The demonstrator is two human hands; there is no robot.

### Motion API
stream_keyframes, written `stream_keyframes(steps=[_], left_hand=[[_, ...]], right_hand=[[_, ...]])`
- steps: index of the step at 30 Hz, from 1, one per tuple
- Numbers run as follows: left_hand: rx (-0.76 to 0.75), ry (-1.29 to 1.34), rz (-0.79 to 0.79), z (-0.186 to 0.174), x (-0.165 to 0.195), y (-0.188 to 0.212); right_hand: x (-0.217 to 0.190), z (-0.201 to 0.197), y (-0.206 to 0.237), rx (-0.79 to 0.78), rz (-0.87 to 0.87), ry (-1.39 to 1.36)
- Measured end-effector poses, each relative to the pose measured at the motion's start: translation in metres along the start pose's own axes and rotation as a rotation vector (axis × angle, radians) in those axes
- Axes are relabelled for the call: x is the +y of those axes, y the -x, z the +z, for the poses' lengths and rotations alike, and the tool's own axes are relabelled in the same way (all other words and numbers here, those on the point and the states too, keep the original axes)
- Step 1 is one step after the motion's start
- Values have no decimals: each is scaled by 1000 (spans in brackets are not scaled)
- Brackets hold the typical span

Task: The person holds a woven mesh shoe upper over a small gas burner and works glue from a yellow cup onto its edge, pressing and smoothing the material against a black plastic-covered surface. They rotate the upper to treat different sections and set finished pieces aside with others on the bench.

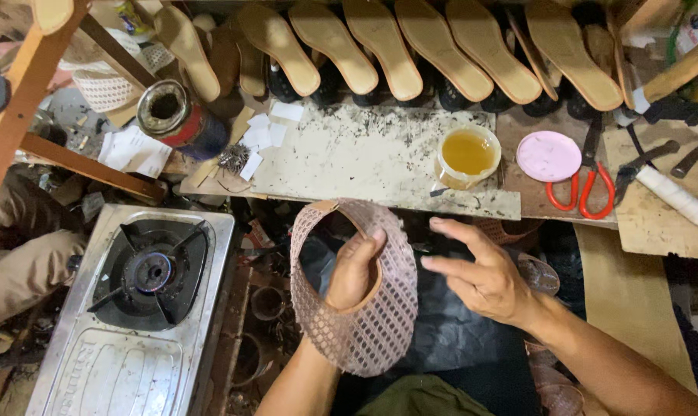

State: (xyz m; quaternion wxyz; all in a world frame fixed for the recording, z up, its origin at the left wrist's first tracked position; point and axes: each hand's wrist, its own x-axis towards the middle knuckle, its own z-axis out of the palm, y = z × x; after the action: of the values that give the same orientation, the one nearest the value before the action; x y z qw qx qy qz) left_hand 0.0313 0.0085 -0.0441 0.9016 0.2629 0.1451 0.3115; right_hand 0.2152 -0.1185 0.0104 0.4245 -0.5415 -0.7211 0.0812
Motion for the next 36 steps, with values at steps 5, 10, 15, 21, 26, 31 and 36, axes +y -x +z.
stream_keyframes(steps=[5, 10, 15, 21, 26, 31, 36], left_hand=[[105, -40, 68, 12, 2, -2], [-17, -172, -310, -6, 11, 15], [34, -82, -292, -24, 9, 18], [32, 20, -282, -28, 6, 20], [28, 2, -237, -26, 10, 16], [8, 7, -275, -9, 10, 12], [-33, 1, -327, 9, 6, 14]], right_hand=[[-14, 18, -5, -42, 481, -268], [13, 0, -20, -82, 583, -131], [65, -32, -50, 48, 215, 438], [109, -47, -53, -15, 229, 592], [90, -40, -25, 47, 323, 334], [23, -12, 4, -33, 115, 73], [2, -1, 5, -70, -67, 251]])
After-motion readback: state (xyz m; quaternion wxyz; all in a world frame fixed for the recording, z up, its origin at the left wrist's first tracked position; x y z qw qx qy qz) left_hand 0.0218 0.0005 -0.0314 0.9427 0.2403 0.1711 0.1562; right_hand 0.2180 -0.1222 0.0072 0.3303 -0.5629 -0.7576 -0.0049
